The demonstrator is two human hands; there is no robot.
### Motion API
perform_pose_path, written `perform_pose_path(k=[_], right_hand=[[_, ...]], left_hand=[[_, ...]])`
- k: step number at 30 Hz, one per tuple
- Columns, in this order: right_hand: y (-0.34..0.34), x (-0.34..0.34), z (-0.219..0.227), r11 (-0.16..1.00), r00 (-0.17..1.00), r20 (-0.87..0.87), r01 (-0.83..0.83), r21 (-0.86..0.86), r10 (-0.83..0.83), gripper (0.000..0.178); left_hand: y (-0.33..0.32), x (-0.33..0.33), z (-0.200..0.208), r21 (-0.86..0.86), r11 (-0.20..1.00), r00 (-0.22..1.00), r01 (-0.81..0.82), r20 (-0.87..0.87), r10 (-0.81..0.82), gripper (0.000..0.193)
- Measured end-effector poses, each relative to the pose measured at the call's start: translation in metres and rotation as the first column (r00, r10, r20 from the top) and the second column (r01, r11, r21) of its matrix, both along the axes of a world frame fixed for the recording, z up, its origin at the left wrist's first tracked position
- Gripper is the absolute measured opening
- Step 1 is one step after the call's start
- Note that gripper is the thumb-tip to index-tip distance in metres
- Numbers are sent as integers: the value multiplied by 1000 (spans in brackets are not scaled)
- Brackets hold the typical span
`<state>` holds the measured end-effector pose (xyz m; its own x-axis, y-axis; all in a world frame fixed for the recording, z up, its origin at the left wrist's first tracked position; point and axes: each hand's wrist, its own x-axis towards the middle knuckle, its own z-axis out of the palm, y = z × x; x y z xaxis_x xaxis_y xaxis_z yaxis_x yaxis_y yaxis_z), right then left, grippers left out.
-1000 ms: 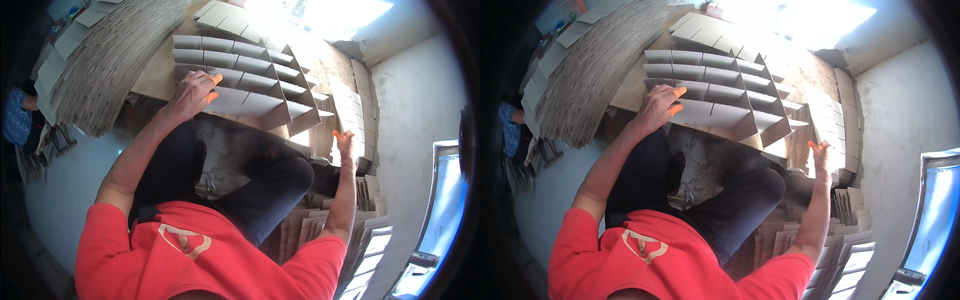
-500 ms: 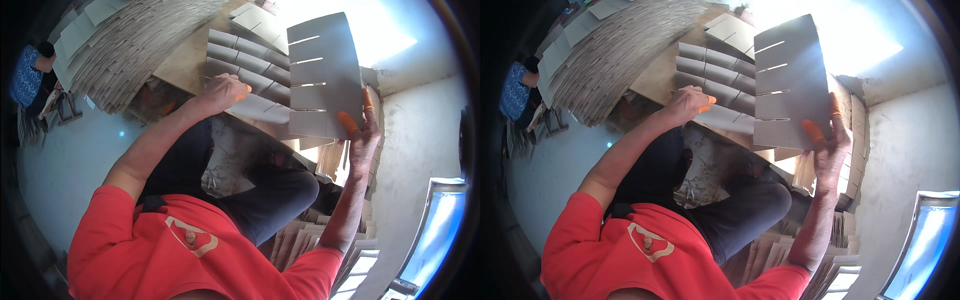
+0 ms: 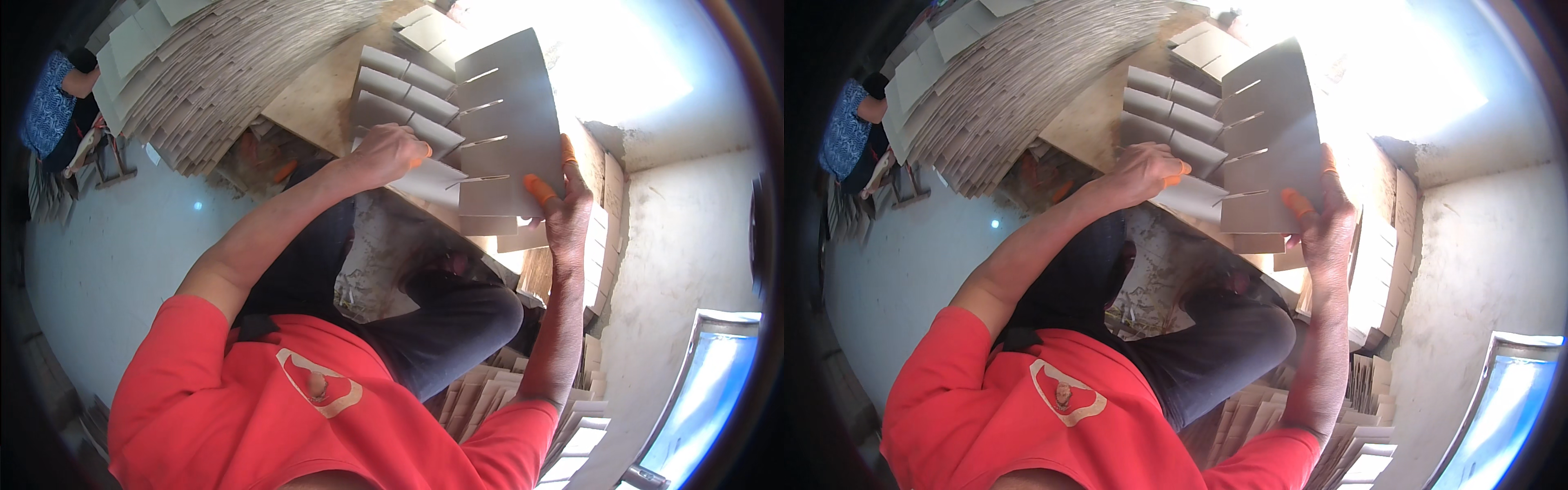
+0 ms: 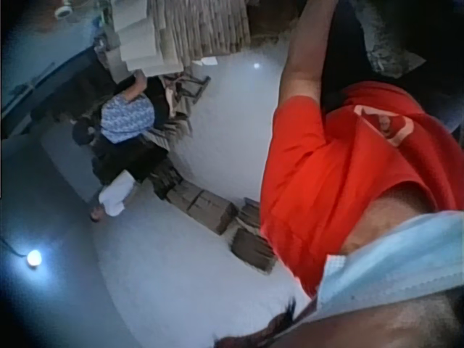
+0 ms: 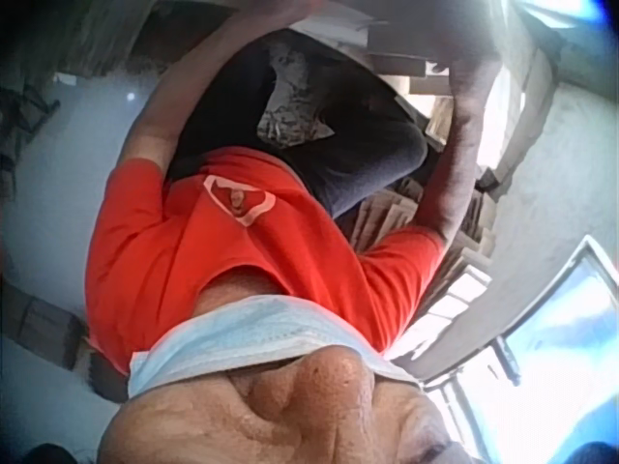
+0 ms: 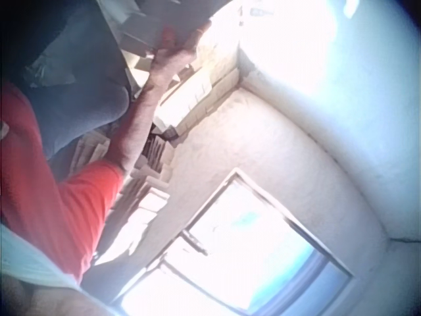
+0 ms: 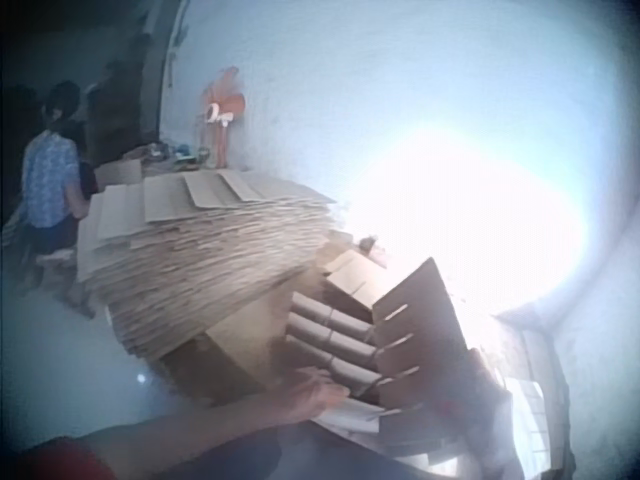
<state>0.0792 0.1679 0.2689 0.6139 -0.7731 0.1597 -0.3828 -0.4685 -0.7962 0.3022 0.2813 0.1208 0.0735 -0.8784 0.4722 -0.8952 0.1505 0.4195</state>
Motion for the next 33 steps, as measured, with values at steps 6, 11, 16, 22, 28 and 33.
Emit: perform_pose_path(k=[6, 11, 16, 22, 28, 33], right_hand=[[-1, 5, 0, 1000, 1000, 18, 11, 11, -12, 64], [2, 11, -7, 1000, 1000, -7, -7, 25, 7, 64], [0, 15, -7, 999, 1000, 25, -4, 40, 3, 64], [-5, 19, -28, 996, 994, -72, -82, 43, 85, 68], [-12, 38, -58, 951, 979, -195, 10, 308, 53, 70], [-6, 43, -55, 976, 981, -188, 0, 216, 41, 51]], left_hand=[[-4, 3, -7, -59, 998, 999, -7, -53, 4, 15], [-5, 2, -3, -16, 1000, 999, -6, -40, 6, 18], [-5, 4, -4, -16, 1000, 999, -25, -46, 24, 17], [-7, 4, -3, -5, 1000, 999, -24, -40, 24, 18], [-8, 2, 2, 39, 999, 997, -38, -66, 41, 17], [-11, 5, -4, 29, 999, 996, -25, -85, 28, 17]])
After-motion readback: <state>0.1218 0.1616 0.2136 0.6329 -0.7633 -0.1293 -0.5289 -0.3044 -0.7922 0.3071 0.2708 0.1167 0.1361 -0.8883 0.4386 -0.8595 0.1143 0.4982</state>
